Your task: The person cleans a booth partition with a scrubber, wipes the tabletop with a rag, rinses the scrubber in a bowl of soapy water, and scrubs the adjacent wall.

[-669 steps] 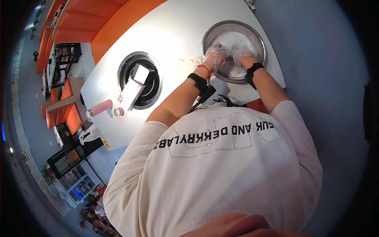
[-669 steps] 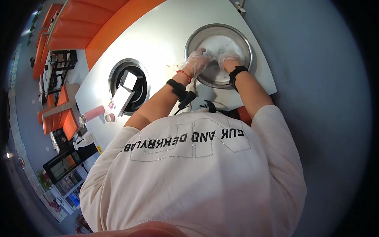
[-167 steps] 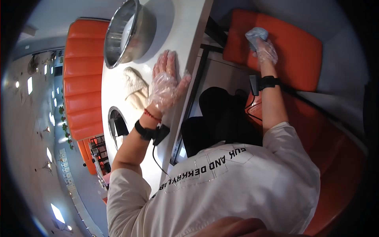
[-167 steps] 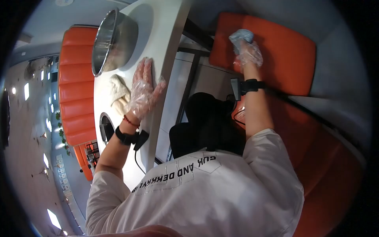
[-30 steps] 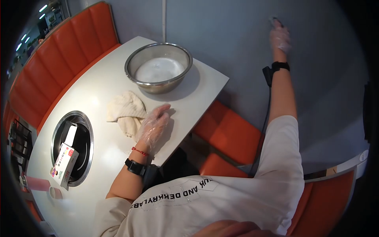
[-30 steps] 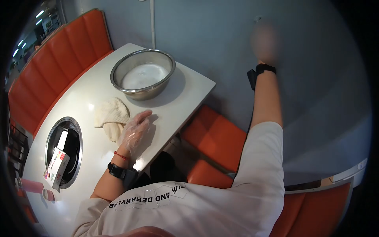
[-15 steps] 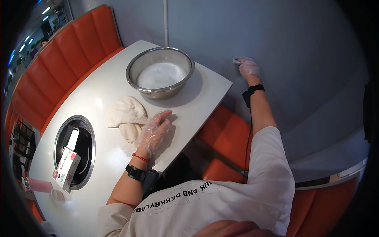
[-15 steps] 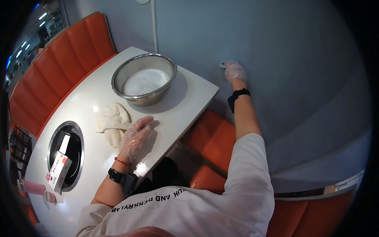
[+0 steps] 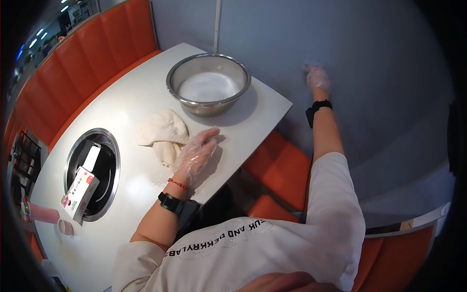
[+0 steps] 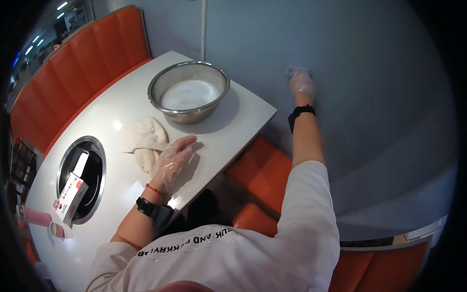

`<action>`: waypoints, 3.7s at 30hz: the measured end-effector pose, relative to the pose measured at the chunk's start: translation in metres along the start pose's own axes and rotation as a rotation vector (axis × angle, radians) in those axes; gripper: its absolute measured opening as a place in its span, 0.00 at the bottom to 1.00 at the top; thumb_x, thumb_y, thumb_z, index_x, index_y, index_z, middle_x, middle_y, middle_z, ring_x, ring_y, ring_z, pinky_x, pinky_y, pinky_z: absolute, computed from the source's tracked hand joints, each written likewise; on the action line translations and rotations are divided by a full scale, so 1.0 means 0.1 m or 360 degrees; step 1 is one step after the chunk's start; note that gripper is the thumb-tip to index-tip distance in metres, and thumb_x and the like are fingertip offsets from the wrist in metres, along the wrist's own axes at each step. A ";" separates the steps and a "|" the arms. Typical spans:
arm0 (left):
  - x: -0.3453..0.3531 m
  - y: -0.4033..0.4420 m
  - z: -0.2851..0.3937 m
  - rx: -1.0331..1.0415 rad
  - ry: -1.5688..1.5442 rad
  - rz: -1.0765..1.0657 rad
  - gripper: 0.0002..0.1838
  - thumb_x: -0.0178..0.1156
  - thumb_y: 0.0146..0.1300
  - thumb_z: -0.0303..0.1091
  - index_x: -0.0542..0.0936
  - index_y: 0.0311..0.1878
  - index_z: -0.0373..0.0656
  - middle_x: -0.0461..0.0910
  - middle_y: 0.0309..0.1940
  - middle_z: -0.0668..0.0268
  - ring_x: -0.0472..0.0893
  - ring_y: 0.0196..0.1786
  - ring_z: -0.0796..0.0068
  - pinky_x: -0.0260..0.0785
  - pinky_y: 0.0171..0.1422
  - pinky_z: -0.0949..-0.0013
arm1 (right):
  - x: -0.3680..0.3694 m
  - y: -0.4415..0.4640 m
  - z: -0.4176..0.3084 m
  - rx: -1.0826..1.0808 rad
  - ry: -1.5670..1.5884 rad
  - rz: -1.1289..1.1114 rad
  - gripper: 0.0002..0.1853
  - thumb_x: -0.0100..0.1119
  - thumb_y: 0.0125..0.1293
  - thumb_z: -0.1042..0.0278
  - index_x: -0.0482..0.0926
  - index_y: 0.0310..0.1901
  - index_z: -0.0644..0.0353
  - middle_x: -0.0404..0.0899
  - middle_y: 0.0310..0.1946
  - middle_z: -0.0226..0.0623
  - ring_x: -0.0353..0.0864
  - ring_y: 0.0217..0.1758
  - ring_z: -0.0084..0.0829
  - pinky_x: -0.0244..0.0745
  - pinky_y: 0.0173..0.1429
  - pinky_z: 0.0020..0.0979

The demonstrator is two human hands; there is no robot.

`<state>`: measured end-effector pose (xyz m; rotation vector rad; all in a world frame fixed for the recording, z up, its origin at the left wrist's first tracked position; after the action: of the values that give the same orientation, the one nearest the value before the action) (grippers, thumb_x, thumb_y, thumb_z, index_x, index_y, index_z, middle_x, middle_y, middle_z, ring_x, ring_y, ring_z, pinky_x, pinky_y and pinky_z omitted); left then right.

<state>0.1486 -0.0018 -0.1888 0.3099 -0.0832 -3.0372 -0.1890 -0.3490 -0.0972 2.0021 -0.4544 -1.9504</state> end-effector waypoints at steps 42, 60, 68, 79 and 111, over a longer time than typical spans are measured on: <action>-0.31 0.13 0.06 -0.0635 -0.1539 0.0166 0.28 0.58 0.70 0.40 0.65 0.67 0.33 0.75 0.57 0.57 0.77 0.57 0.68 0.68 0.68 0.66 | -0.06 -0.44 -3.17 -0.1617 0.0132 -0.1308 0.26 0.61 0.58 0.57 0.77 0.59 0.55 0.82 0.52 0.44 0.81 0.55 0.44 0.75 0.59 0.37; -0.56 0.86 1.27 -0.1237 -0.0624 0.0503 0.37 0.54 0.68 0.42 0.55 0.73 0.32 0.79 0.52 0.53 0.81 0.52 0.63 0.73 0.58 0.63 | -0.16 -0.07 -3.45 -0.1143 0.0506 -0.1330 0.19 0.48 0.65 0.67 0.82 0.54 0.50 0.81 0.52 0.49 0.81 0.57 0.47 0.75 0.62 0.44; -0.55 1.00 1.13 -0.1335 -0.0460 0.0598 0.36 0.53 0.68 0.38 0.54 0.72 0.29 0.81 0.47 0.53 0.82 0.48 0.63 0.74 0.54 0.63 | -0.46 -0.44 -3.05 -0.2357 0.0241 -0.1526 0.19 0.50 0.62 0.66 0.83 0.53 0.45 0.82 0.51 0.47 0.82 0.54 0.45 0.76 0.60 0.44; -0.73 1.14 1.04 -0.1193 0.0435 0.0759 0.32 0.53 0.64 0.42 0.65 0.65 0.28 0.81 0.47 0.45 0.81 0.51 0.50 0.70 0.60 0.60 | -0.17 -0.52 -2.48 -0.2194 0.0190 -0.1760 0.18 0.52 0.59 0.69 0.81 0.51 0.52 0.83 0.49 0.45 0.83 0.51 0.47 0.76 0.57 0.41; -0.63 1.03 1.10 -0.0750 0.0424 0.0548 0.26 0.50 0.67 0.37 0.67 0.63 0.30 0.77 0.53 0.53 0.83 0.51 0.66 0.73 0.54 0.69 | 0.05 -0.08 -3.21 -0.1281 0.1049 -0.1502 0.20 0.52 0.63 0.61 0.79 0.56 0.52 0.82 0.50 0.48 0.81 0.54 0.47 0.76 0.57 0.43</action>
<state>0.1957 -0.0938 -0.0622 0.5795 0.5287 -2.5455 0.1318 -0.3446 -0.0969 2.1839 1.3979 -1.2597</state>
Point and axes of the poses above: each hand's wrist, its own y-axis towards the middle knuckle, its own x-axis out of the palm, z = x × y, the point moved 3 cm from there along y, towards the middle knuckle
